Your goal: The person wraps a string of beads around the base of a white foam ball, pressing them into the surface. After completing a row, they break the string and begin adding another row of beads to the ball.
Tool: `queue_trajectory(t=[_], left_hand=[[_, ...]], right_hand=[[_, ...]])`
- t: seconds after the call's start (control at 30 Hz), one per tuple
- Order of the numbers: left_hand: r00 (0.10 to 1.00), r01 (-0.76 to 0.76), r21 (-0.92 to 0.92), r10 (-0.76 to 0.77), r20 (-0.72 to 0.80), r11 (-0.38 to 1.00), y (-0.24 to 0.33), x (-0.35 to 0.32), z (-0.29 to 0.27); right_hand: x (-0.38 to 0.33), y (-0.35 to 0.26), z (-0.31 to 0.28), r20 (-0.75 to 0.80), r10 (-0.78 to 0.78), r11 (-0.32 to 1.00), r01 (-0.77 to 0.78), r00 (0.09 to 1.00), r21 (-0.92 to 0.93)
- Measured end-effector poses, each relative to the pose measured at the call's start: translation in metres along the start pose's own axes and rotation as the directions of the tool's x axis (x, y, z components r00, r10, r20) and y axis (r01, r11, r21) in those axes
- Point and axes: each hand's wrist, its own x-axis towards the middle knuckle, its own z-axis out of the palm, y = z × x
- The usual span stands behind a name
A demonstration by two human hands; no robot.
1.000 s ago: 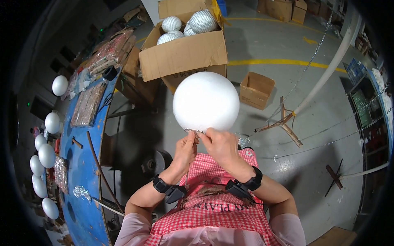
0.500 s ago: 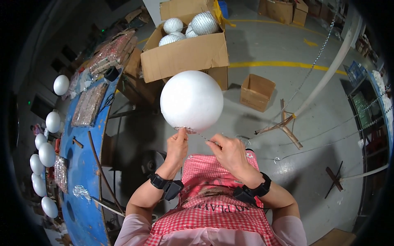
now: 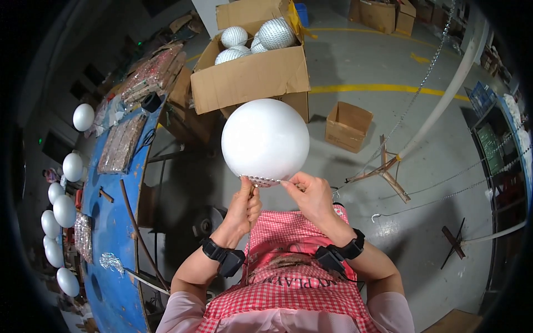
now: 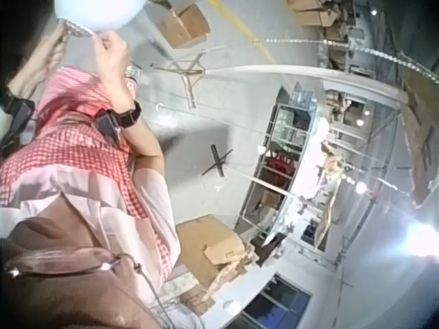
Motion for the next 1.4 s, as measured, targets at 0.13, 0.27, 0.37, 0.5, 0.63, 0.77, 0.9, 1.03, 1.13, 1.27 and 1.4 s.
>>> queue_trajectory(t=[0.13, 0.27, 0.37, 0.5, 0.63, 0.77, 0.9, 1.03, 1.13, 1.27, 1.4], left_hand=[[0.998, 0.016, -0.043, -0.014, 0.061, 0.999, 0.002, -0.002, 0.003], [0.988, 0.047, -0.098, -0.032, 0.153, 0.994, 0.001, 0.000, 0.002], [0.980, 0.039, -0.065, -0.026, 0.196, 0.997, 0.005, -0.001, 0.007], [0.978, -0.199, 0.271, 0.175, 0.109, 0.942, 0.006, -0.001, 0.019], [0.969, -0.248, 0.321, 0.228, 0.099, 0.914, -0.002, 0.004, 0.017], [0.949, -0.314, 0.372, 0.295, 0.106, 0.874, -0.006, 0.013, 0.012], [0.935, -0.347, 0.286, 0.353, 0.034, 0.893, -0.009, 0.013, 0.013], [0.934, -0.348, 0.286, 0.356, 0.028, 0.893, -0.009, 0.015, 0.016], [0.960, -0.260, 0.237, 0.277, -0.041, 0.936, -0.006, 0.018, 0.017], [0.956, -0.266, 0.224, 0.286, -0.060, 0.938, -0.011, 0.021, 0.008], [0.948, -0.242, 0.232, 0.281, -0.153, 0.942, -0.009, 0.026, -0.002]], right_hand=[[0.003, 0.007, 0.006, 0.004, 0.022, 0.999, -0.022, 1.000, 0.036], [0.002, 0.001, 0.012, 0.000, 0.050, 0.990, -0.049, 0.999, 0.129], [0.000, -0.009, 0.011, -0.043, 0.007, 0.992, -0.001, 0.999, 0.127], [-0.007, -0.025, 0.010, -0.146, -0.312, 0.946, 0.293, 0.939, -0.138], [-0.004, -0.034, 0.011, -0.151, -0.494, 0.853, 0.444, 0.856, -0.273], [-0.004, -0.031, 0.010, -0.123, -0.472, 0.850, 0.414, 0.873, -0.326], [-0.004, -0.027, 0.012, -0.116, -0.448, 0.860, 0.392, 0.886, -0.326], [-0.005, -0.028, 0.012, -0.104, -0.415, 0.873, 0.364, 0.904, -0.323], [-0.006, -0.031, 0.009, -0.046, -0.377, 0.865, 0.334, 0.925, -0.376], [-0.020, -0.042, -0.001, 0.077, -0.312, 0.880, 0.318, 0.947, -0.352], [-0.029, -0.042, -0.008, 0.121, -0.260, 0.907, 0.285, 0.958, -0.310]])
